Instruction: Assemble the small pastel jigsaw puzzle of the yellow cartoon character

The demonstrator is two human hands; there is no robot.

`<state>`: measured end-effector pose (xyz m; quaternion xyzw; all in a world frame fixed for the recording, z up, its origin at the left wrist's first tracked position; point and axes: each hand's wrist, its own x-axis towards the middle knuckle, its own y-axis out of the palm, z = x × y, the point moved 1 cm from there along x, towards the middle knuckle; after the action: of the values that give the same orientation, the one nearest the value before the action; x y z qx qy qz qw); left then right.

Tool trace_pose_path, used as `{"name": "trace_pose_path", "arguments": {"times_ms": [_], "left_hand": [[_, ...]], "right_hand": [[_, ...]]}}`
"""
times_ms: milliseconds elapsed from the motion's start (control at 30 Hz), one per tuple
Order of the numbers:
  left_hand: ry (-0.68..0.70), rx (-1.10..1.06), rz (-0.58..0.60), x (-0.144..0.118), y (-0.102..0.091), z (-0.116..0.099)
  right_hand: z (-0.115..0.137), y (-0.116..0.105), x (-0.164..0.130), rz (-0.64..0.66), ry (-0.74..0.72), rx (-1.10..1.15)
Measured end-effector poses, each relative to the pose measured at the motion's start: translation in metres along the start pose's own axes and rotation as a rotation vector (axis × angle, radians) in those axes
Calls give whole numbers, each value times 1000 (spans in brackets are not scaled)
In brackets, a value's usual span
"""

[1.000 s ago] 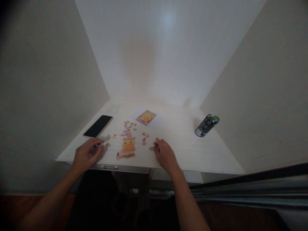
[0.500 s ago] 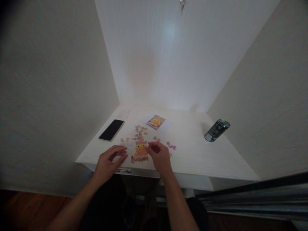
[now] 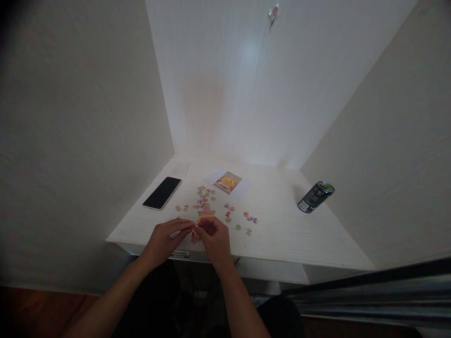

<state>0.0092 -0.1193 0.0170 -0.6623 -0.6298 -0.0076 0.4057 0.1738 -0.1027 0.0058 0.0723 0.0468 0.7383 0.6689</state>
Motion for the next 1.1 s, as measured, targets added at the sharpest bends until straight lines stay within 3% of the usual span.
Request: {"name": "trace_pose_path", "arguments": {"times_ms": [133, 300, 467, 567, 1100], "left_hand": [[-21, 58, -14, -1, -2, 4], [-36, 172, 50, 0, -6, 10], [-27, 204, 113, 8, -5, 16], [-1, 213, 140, 12, 0, 17], [89, 244, 255, 13, -4, 8]], "right_hand": [[-1, -8, -1, 18, -51, -133], [5, -42, -2, -55, -363, -699], [6, -53, -3, 136, -499, -1036], [7, -48, -6, 202, -493, -1122], [15, -46, -6, 210, -451, -1168]]}}
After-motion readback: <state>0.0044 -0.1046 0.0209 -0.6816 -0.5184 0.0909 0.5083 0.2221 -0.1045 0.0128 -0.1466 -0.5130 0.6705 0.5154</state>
